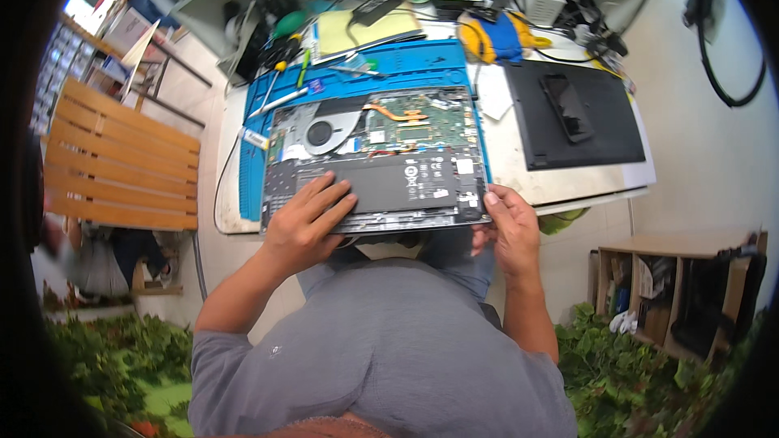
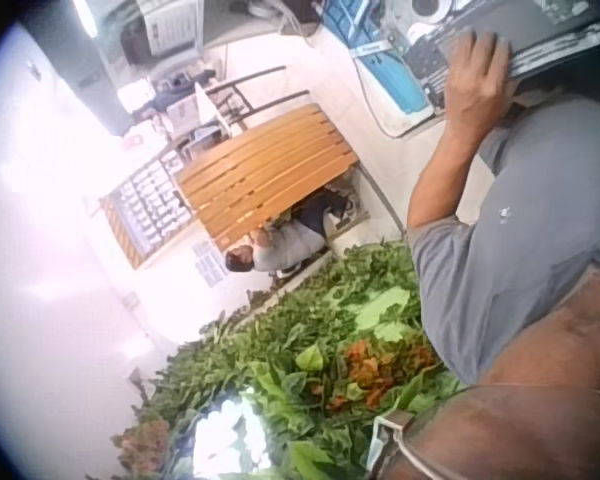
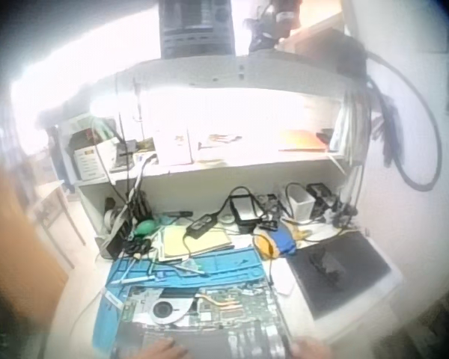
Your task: The person unscrews the back cover of a laptop using a screwdriver, removes the cover by hand, and disconnects a cable inside the device.
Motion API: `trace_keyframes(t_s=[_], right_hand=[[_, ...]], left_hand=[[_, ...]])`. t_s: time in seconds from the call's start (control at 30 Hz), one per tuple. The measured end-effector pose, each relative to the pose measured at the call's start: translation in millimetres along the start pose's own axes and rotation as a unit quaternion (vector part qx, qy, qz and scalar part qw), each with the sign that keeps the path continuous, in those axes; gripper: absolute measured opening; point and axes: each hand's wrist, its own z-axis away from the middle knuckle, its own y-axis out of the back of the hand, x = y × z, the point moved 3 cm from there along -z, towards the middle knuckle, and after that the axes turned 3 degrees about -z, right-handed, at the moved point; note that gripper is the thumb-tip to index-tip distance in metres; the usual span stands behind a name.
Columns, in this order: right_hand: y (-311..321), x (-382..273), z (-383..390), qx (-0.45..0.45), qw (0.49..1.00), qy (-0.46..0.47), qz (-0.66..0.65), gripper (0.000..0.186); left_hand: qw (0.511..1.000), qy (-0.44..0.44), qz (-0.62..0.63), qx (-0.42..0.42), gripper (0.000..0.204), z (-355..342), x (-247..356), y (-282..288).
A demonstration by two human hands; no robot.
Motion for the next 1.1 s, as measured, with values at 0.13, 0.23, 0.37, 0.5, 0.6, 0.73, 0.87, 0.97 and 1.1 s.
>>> trace_keyframes(t_s=[0.13, 0.23, 0.37, 0.5, 0.6, 0.73, 0.87, 0.97, 1.1], right_hand=[[8.5, 14.5, 8.4, 0.021, 0.999, 0.024, -0.006, 0.033], [16.6, 38.4, 20.3, 0.066, 0.982, 0.086, 0.153, 0.028], [16.1, 46.5, 28.7, 0.073, 0.956, 0.123, 0.255, 0.036], [7.9, 50.2, 25.0, 0.058, 0.986, 0.106, 0.119, 0.040], [7.5, 46.1, 24.4, 0.046, 0.991, 0.109, 0.069, 0.040], [7.2, 44.5, 23.3, 0.038, 0.994, 0.099, 0.034, 0.040], [7.5, 44.8, 23.3, 0.037, 0.994, 0.101, 0.028, 0.040], [5.2, 43.6, 23.8, 0.041, 0.994, 0.094, 0.036, 0.039], [4.7, 44.6, 22.5, 0.036, 0.994, 0.101, 0.037, 0.038]], left_hand=[[1.000, -0.016, -0.023, 0.005, 0.066, -2.0, 2.3, 3.8], [0.999, -0.024, -0.031, 0.004, 0.065, -1.8, 3.8, 4.4], [0.998, -0.036, -0.042, -0.015, 0.060, -12.9, 7.7, 22.0], [0.998, -0.043, -0.035, 0.007, 0.051, -35.4, 2.3, 52.0], [0.999, -0.032, -0.007, -0.031, 0.053, -60.2, -7.9, 80.6], [0.997, -0.009, 0.041, -0.068, 0.039, -104.7, -35.5, 112.9], [0.991, -0.021, 0.085, -0.104, 0.030, -150.6, -66.5, 133.2], [0.981, 0.001, 0.127, -0.145, 0.027, -177.4, -93.9, 142.8], [0.958, 0.089, 0.206, -0.179, 0.024, -202.7, -124.4, 141.1]])
